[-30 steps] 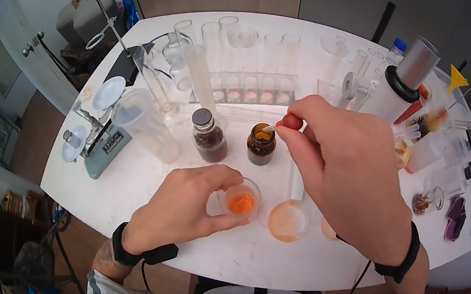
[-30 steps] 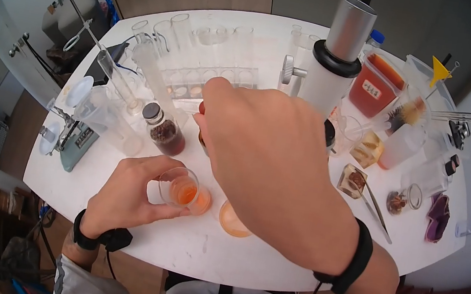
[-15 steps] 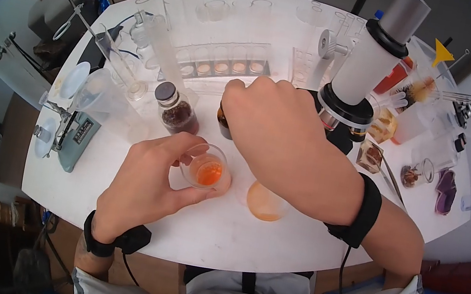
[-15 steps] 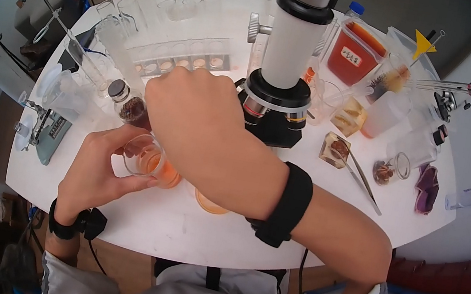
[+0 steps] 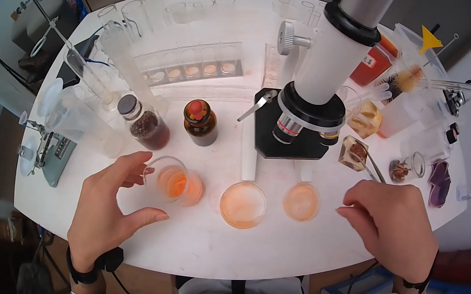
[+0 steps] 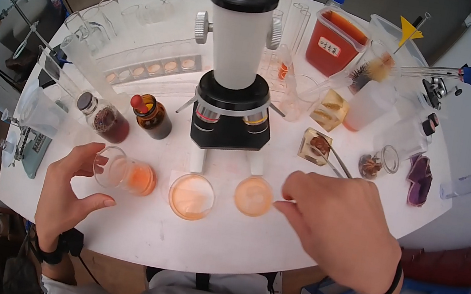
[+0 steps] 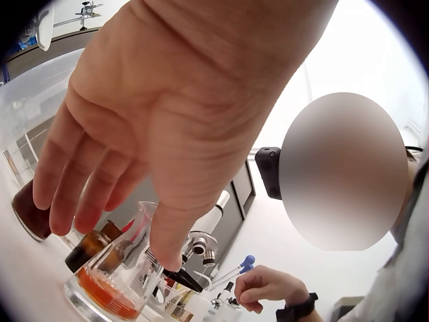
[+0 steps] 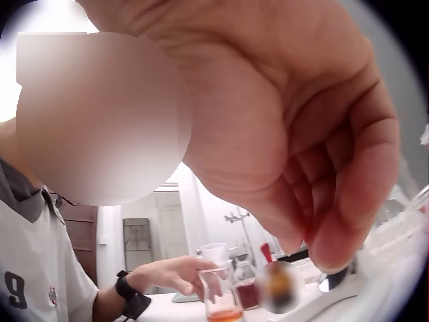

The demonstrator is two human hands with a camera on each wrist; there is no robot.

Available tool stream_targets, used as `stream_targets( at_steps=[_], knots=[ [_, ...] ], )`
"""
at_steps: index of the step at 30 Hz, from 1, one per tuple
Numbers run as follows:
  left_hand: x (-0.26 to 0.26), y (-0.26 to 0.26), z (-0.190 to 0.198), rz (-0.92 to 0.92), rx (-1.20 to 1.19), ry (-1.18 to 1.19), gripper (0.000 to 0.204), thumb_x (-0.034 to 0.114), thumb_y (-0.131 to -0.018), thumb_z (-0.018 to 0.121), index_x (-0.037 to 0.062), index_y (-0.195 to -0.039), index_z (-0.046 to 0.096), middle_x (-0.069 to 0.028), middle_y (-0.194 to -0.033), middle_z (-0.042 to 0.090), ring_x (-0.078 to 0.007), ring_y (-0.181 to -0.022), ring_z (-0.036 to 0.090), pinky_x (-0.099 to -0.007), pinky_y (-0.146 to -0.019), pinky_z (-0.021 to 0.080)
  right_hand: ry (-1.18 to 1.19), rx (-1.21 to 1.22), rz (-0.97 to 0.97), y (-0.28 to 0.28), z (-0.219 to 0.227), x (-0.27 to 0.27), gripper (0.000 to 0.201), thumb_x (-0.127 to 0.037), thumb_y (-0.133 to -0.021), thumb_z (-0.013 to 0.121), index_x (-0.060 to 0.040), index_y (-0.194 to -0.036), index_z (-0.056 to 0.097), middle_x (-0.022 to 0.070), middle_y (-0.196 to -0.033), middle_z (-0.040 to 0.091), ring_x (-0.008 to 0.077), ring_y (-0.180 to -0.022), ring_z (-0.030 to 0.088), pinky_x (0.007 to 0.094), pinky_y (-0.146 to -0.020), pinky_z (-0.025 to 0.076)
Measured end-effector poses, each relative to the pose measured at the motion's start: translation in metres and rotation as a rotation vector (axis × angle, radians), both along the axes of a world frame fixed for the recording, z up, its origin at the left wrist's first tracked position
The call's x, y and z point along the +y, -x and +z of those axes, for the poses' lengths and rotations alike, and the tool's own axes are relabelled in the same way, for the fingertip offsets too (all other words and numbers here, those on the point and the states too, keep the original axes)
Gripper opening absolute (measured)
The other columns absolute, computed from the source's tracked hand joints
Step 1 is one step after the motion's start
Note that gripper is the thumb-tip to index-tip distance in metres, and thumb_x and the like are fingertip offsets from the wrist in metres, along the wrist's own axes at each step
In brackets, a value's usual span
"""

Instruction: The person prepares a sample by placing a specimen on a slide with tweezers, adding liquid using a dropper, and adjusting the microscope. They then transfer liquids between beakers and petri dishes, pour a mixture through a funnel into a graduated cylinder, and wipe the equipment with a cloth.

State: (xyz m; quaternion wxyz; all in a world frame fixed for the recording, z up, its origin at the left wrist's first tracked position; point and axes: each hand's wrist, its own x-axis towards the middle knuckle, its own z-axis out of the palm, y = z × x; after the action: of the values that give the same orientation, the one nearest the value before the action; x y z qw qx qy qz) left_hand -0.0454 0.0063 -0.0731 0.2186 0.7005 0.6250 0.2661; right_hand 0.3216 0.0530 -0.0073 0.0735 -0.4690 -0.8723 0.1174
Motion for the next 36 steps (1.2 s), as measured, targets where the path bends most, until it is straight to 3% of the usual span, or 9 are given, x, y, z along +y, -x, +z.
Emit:
stream_targets(
  at_steps=[1, 4, 5, 10, 13, 15, 24, 31, 36],
  knots=[
    [0.000, -0.005, 0.002, 0.010, -0.013, -0.059, 0.065, 0.021, -0.068, 0.095, 0.0006, -0.122, 0.066, -0.0158, -0.101, 0.075, -0.0295, -0.087, 0.072, -0.0359, -0.078, 0.057, -0.010, 0.004, -0.045, -0.012, -0.008, 0.002, 0.019, -0.017, -0.087, 0.077, -0.0058, -0.086, 0.062, 0.0124, -0.068, 0.064, 0.0342, -0.061, 0.064, 0.0444, -0.053, 0.047],
    [-0.006, 0.007, -0.002, 0.016, 0.075, -0.009, 0.035, 0.013, -0.075, 0.089, -0.0013, -0.101, 0.071, -0.0163, -0.089, 0.074, -0.0301, -0.079, 0.072, -0.0352, -0.073, 0.056, -0.001, 0.006, -0.149, -0.038, -0.023, 0.007, 0.022, -0.018, -0.088, 0.077, -0.0042, -0.079, 0.062, 0.0146, -0.064, 0.063, 0.0368, -0.060, 0.062, 0.0446, -0.054, 0.046],
    [-0.005, -0.003, 0.003, 0.101, 0.041, -0.016, 0.016, 0.007, -0.081, 0.084, -0.0021, -0.084, 0.071, -0.0170, -0.080, 0.072, -0.0298, -0.071, 0.070, -0.0349, -0.065, 0.053, 0.030, -0.011, -0.167, -0.041, -0.025, 0.007, 0.023, -0.018, -0.088, 0.077, -0.0037, -0.077, 0.062, 0.0151, -0.064, 0.062, 0.0375, -0.059, 0.061, 0.0445, -0.054, 0.046],
    [-0.003, 0.001, 0.030, 0.079, 0.176, -0.043, 0.010, 0.004, -0.088, 0.076, -0.0032, -0.086, 0.070, -0.0160, -0.075, 0.068, -0.0281, -0.062, 0.063, -0.0350, -0.058, 0.047, 0.029, 0.145, -0.198, -0.049, -0.038, 0.005, 0.022, -0.012, -0.090, 0.075, -0.0009, -0.075, 0.062, 0.0179, -0.063, 0.061, 0.0393, -0.059, 0.061, 0.0443, -0.055, 0.046],
    [0.011, -0.010, 0.048, 0.080, 0.188, -0.248, 0.006, 0.000, -0.090, 0.071, -0.0036, -0.094, 0.069, -0.0156, -0.081, 0.070, -0.0274, -0.063, 0.066, -0.0334, -0.062, 0.050, 0.081, 0.243, -0.215, -0.046, -0.037, 0.004, 0.010, -0.006, -0.090, 0.072, -0.0008, -0.086, 0.065, 0.0156, -0.068, 0.064, 0.0372, -0.062, 0.065, 0.0414, -0.057, 0.050],
    [0.015, -0.022, 0.066, 0.091, 0.206, -0.231, 0.008, -0.002, -0.090, 0.071, -0.0036, -0.097, 0.069, -0.0152, -0.084, 0.071, -0.0272, -0.068, 0.070, -0.0324, -0.065, 0.053, 0.071, 0.277, -0.188, -0.046, -0.038, 0.003, 0.008, -0.004, -0.089, 0.072, -0.0011, -0.092, 0.065, 0.0143, -0.070, 0.066, 0.0359, -0.063, 0.066, 0.0403, -0.058, 0.051],
    [0.079, -0.051, 0.073, -0.098, 0.394, -0.142, 0.041, 0.001, -0.087, 0.076, 0.0017, -0.127, 0.069, -0.0134, -0.096, 0.074, -0.0202, -0.077, 0.075, -0.0294, -0.071, 0.058, 0.078, 0.292, -0.081, -0.058, -0.038, -0.012, 0.020, -0.008, -0.084, 0.079, -0.0029, -0.098, 0.066, 0.0107, -0.072, 0.068, 0.0284, -0.062, 0.068, 0.0370, -0.055, 0.050],
    [0.096, -0.059, 0.067, -0.129, 0.342, -0.024, 0.021, 0.002, -0.088, 0.075, -0.0038, -0.109, 0.074, -0.0148, -0.092, 0.076, -0.0202, -0.074, 0.075, -0.0282, -0.068, 0.059, 0.086, 0.298, -0.107, -0.071, -0.037, -0.020, 0.024, -0.010, -0.082, 0.082, -0.0025, -0.098, 0.066, 0.0094, -0.071, 0.066, 0.0263, -0.060, 0.067, 0.0358, -0.053, 0.049],
    [0.085, -0.063, 0.081, -0.080, 0.275, -0.094, 0.017, 0.000, -0.089, 0.074, -0.0066, -0.105, 0.073, -0.0143, -0.092, 0.077, -0.0181, -0.076, 0.076, -0.0272, -0.069, 0.059, 0.090, 0.297, -0.098, -0.071, -0.036, -0.020, 0.024, -0.011, -0.082, 0.082, -0.0021, -0.098, 0.066, 0.0095, -0.071, 0.067, 0.0265, -0.060, 0.067, 0.0356, -0.054, 0.050]
  ],
)
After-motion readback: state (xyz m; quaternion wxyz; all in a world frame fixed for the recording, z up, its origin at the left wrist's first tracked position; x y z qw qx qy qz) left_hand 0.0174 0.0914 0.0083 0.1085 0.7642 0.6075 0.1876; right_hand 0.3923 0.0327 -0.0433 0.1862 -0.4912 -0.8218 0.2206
